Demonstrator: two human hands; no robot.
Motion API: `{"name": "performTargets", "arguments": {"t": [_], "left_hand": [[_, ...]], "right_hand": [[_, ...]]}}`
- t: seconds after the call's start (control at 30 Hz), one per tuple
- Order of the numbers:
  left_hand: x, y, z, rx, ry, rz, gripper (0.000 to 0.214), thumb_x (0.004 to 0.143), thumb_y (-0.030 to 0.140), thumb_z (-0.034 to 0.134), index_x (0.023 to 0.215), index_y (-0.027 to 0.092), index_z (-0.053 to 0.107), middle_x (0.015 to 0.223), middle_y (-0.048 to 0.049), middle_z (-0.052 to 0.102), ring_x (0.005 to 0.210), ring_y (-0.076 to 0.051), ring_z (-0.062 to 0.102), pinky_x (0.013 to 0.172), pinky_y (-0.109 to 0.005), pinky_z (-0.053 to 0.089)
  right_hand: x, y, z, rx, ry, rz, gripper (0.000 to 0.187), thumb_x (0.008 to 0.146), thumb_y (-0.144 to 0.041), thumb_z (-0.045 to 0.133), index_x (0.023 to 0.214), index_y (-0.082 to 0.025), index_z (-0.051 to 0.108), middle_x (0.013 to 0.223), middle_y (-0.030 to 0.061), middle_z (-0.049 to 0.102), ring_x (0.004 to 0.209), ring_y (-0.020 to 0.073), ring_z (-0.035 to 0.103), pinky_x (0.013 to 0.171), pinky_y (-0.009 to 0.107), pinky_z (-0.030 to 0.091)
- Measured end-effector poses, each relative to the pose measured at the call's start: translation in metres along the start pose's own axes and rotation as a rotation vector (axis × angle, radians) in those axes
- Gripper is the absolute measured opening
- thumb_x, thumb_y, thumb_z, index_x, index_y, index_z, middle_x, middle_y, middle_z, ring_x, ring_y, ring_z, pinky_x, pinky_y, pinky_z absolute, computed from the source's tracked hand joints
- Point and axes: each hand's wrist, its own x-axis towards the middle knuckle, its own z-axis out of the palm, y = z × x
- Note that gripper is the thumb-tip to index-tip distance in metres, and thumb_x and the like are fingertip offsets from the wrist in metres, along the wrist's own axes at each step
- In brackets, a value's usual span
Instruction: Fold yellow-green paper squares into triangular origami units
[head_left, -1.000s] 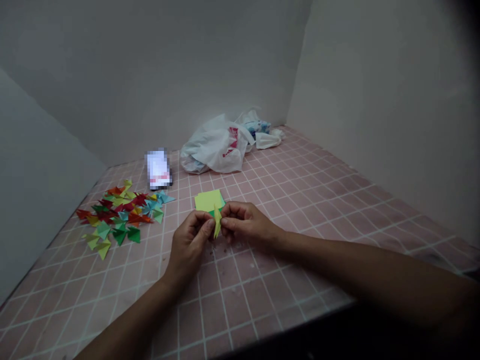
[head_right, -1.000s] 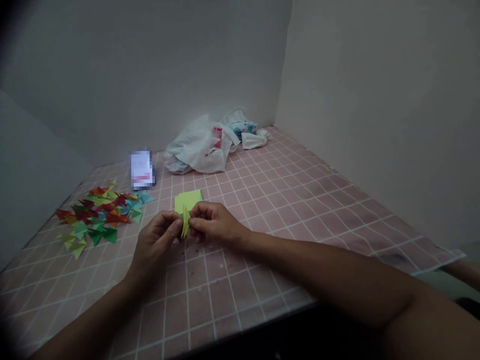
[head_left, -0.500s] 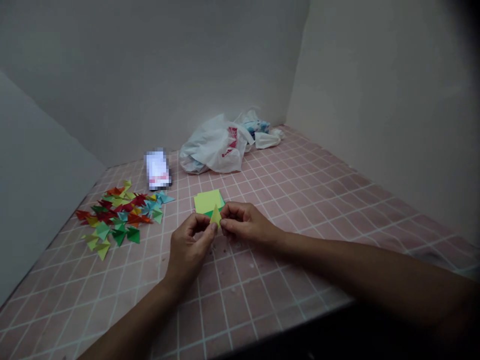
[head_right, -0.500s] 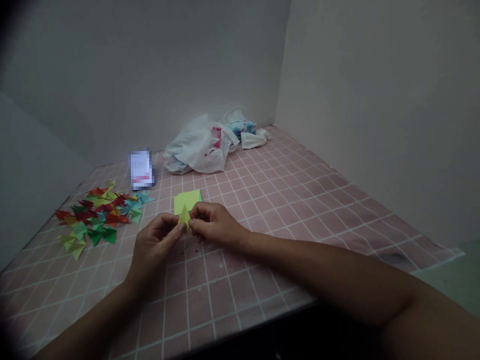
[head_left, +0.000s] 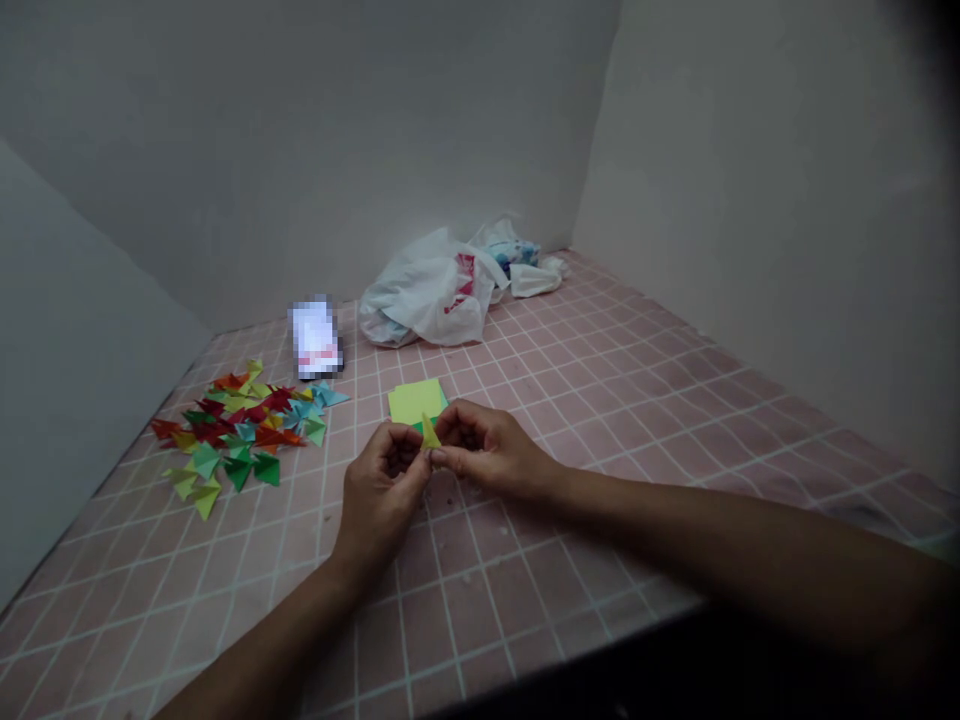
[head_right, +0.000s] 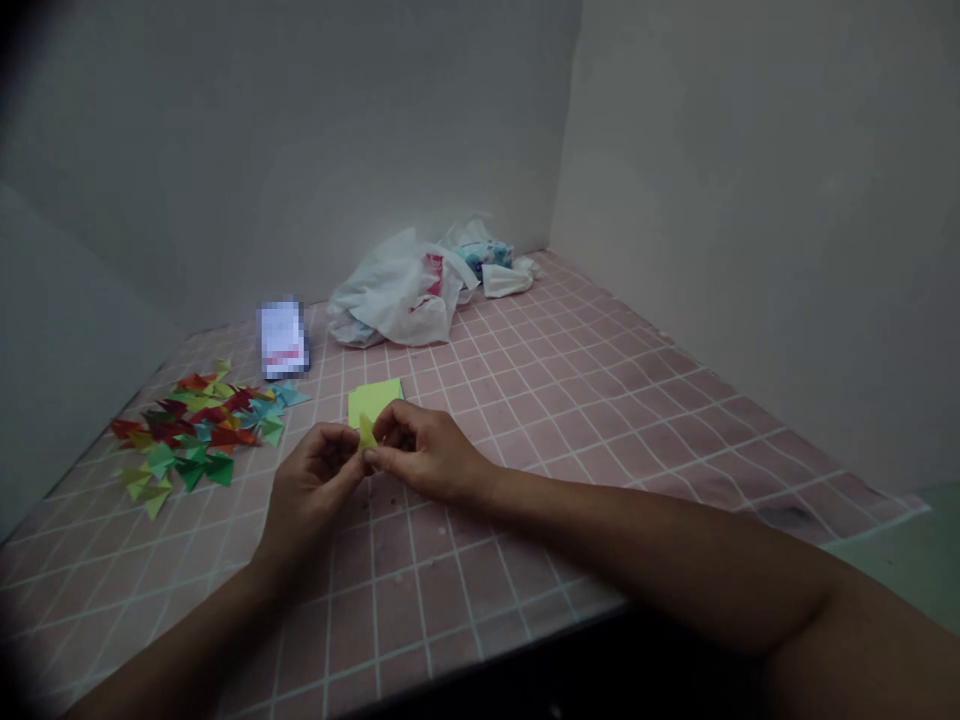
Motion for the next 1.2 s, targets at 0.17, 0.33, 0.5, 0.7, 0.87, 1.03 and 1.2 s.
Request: {"name": "performTargets", "arguments": {"t": [0.17,0.33,0.5,0.7,0.87,1.03,1.2], "left_hand": [[-0.0004,0.0012,0.0004,-0.041,-0.022,0.001,0.013,0.083,0.028,0.067,0.088,0.019,0.059,0.081,0.0001,0.06,0.073,-0.014,0.058,0.068,-0.028,0.046],[0.0012,0.0067,0.0013,-0.183,-0.03,-0.055,0.015,0.079,0.026,0.07,0.088,0.018,0.061,0.079,0.0014,0.061,0.07,-0.012,0.058,0.066,-0.025,0.047],[0.002,0.0094,0.0019,-0.248,-0.028,-0.114,0.014,0.077,0.024,0.071,0.086,0.017,0.063,0.075,0.0026,0.061,0.066,-0.011,0.057,0.064,-0.023,0.047],[0.0011,0.0059,0.0005,-0.284,-0.034,-0.13,0.011,0.078,0.023,0.07,0.083,0.018,0.062,0.075,0.0022,0.061,0.067,-0.012,0.058,0.066,-0.024,0.047],[0.0008,0.0027,-0.0018,-0.283,-0.046,-0.124,0.008,0.079,0.021,0.067,0.083,0.018,0.061,0.077,0.0016,0.061,0.07,-0.013,0.058,0.068,-0.025,0.047],[0.0015,0.0049,-0.0032,-0.229,-0.039,-0.072,0.006,0.079,0.02,0.066,0.083,0.018,0.061,0.079,0.001,0.061,0.074,-0.014,0.059,0.072,-0.026,0.048],[-0.0008,0.0083,-0.0045,0.016,-0.009,0.113,0.002,0.083,0.018,0.061,0.083,0.019,0.061,0.081,-0.0005,0.062,0.077,-0.016,0.06,0.073,-0.028,0.047]], "right_hand": [[-0.0011,0.0033,0.0021,0.007,0.038,0.018,0.007,0.079,-0.016,0.064,0.078,-0.017,0.057,0.065,-0.0044,0.053,0.057,0.0083,0.046,0.053,0.023,0.034],[-0.0004,0.0025,0.0034,0.186,0.028,0.082,0.01,0.075,-0.014,0.063,0.079,-0.018,0.055,0.061,-0.0065,0.053,0.052,0.0075,0.048,0.05,0.022,0.036],[0.0018,0.0017,0.0033,0.332,-0.009,0.141,0.013,0.071,-0.014,0.062,0.082,-0.018,0.055,0.059,-0.0075,0.055,0.049,0.0074,0.05,0.048,0.02,0.038],[0.0015,0.0016,0.0036,0.396,-0.001,0.18,0.013,0.07,-0.012,0.06,0.082,-0.017,0.059,0.062,-0.0058,0.059,0.049,0.0067,0.051,0.047,0.019,0.038],[0.0017,0.0023,0.004,0.417,-0.007,0.146,0.01,0.071,-0.01,0.058,0.079,-0.017,0.059,0.063,-0.0053,0.059,0.053,0.0067,0.052,0.052,0.02,0.041],[0.0003,-0.0015,0.0022,0.369,-0.027,0.098,0.009,0.074,-0.011,0.059,0.08,-0.017,0.056,0.065,-0.0049,0.058,0.054,0.0072,0.053,0.053,0.021,0.043],[-0.0007,-0.0006,-0.0001,0.363,-0.054,0.101,0.012,0.086,-0.027,0.06,0.089,-0.018,0.053,0.067,-0.0036,0.06,0.052,0.0085,0.056,0.052,0.022,0.045]]}}
